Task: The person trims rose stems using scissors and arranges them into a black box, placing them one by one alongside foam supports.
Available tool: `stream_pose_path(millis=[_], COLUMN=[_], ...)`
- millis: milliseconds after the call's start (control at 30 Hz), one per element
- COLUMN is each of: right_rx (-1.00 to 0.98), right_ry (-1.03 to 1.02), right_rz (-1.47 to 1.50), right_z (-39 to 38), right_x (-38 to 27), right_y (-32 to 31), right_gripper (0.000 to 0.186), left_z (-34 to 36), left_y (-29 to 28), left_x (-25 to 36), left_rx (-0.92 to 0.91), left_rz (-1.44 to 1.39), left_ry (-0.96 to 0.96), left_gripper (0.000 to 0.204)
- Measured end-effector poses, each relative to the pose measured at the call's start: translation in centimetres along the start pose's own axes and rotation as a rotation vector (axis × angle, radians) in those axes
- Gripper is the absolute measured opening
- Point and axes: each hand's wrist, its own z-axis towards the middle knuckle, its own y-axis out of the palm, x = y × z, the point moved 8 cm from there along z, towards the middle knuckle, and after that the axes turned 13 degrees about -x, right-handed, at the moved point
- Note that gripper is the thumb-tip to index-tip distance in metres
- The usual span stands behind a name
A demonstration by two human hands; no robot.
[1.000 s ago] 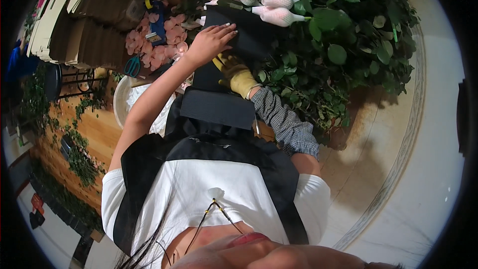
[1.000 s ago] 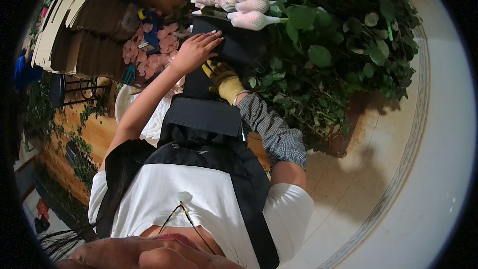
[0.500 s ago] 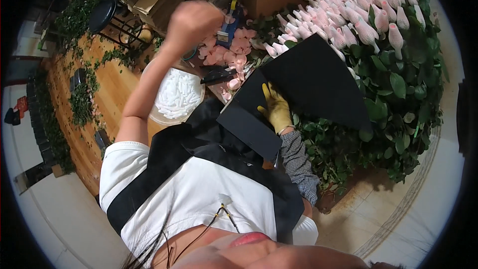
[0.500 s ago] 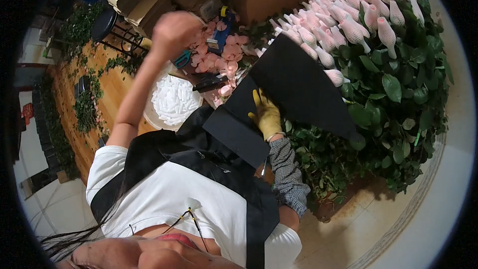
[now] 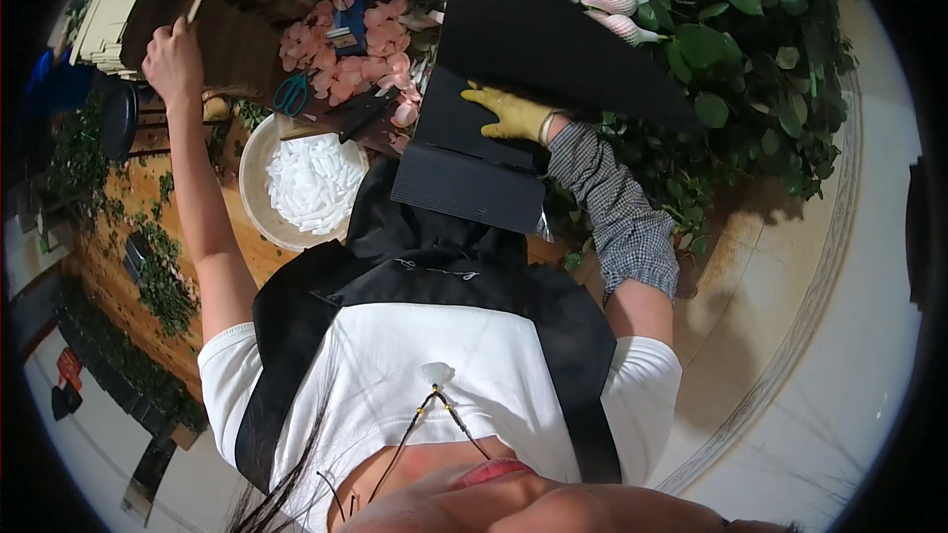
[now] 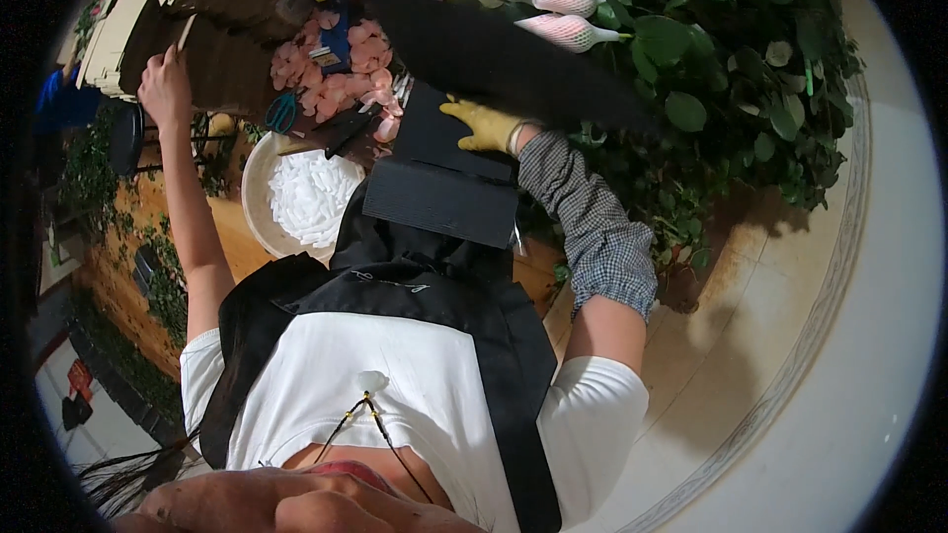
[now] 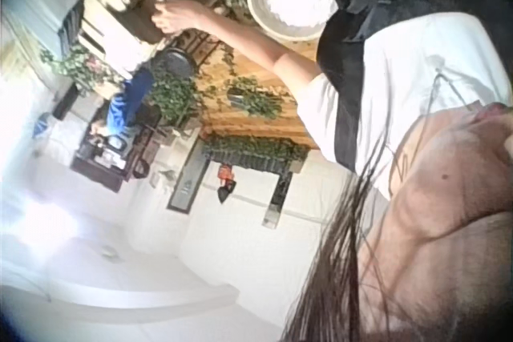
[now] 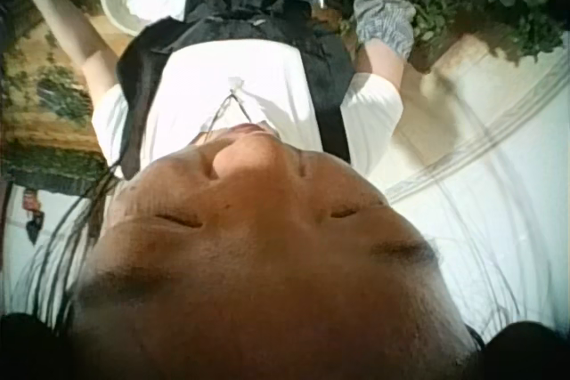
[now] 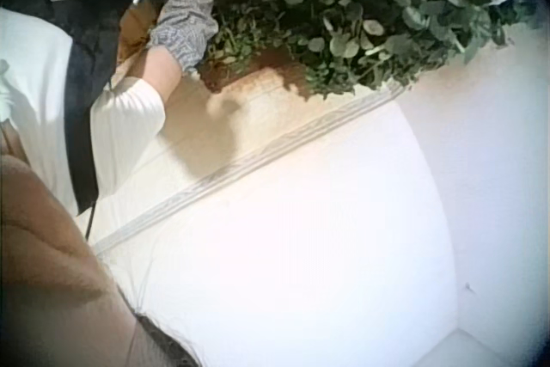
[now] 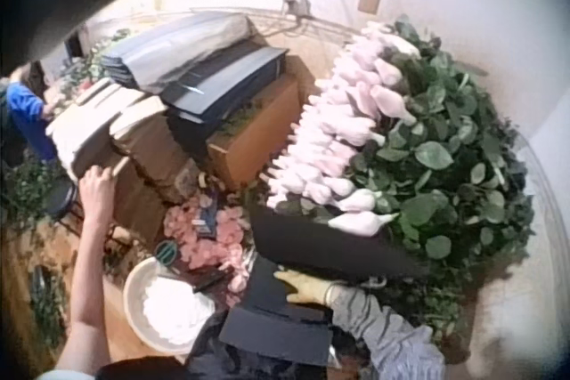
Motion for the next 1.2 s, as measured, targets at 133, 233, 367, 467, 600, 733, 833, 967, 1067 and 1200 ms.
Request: stream_pose_path(millis=[133,233,367,467,600,733,833,967,1067,1200], right_rx=[0.018,0.095,0.166,0.202,0.253,0.258,0.248,0.188,0.123,0.133], right_ry=[0.189,0.304,0.311,0.297,0.322,0.376,0.364,0.39,0.399,0.376], right_rz=[-0.3,-0.329,-0.262,-0.216,-0.134,-0.084,-0.089,-0.128,-0.186,-0.245], right_z=[-1.3,-3.2,-4.1,-4.8,-6.2,-7.0,-5.8,-3.9,-2.1,0.2], right_x=[-3.6,-4.1,-4.0,-4.2,-3.2,-2.2,-2.8,-3.0,-3.5,-2.1], right_y=[0.1,0.5,1.7,1.4,1.5,2.0,1.3,1.1,0.5,1.8], right_gripper=[0.084,0.084,0.084,0.084,0.084,0.084,0.084,0.084,0.084,0.083], left_z=[-4.8,-11.8,-17.0,-20.1,-21.8,-21.7,-20.9,-18.5,-12.4,-10.4], left_y=[-8.4,-7.1,-2.1,5.5,3.1,2.1,0.9,-3.8,-12.3,-14.5], left_x=[2.2,14.9,28.7,35.2,35.1,35.9,33.8,32.7,32.2,36.9], left_rx=[-0.164,-0.906,-1.471,-1.255,-1.338,-1.34,-1.318,-1.328,-0.594,-0.145], left_rz=[-0.568,-1.344,-1.555,-1.759,-1.652,-1.557,-1.444,-1.228,-1.158,-0.752], left_ry=[0.023,0.587,0.61,0.627,0.59,0.65,0.683,0.783,0.908,1.051], left_gripper=[0.026,0.033,0.038,0.038,0.04,0.044,0.049,0.055,0.06,0.087])
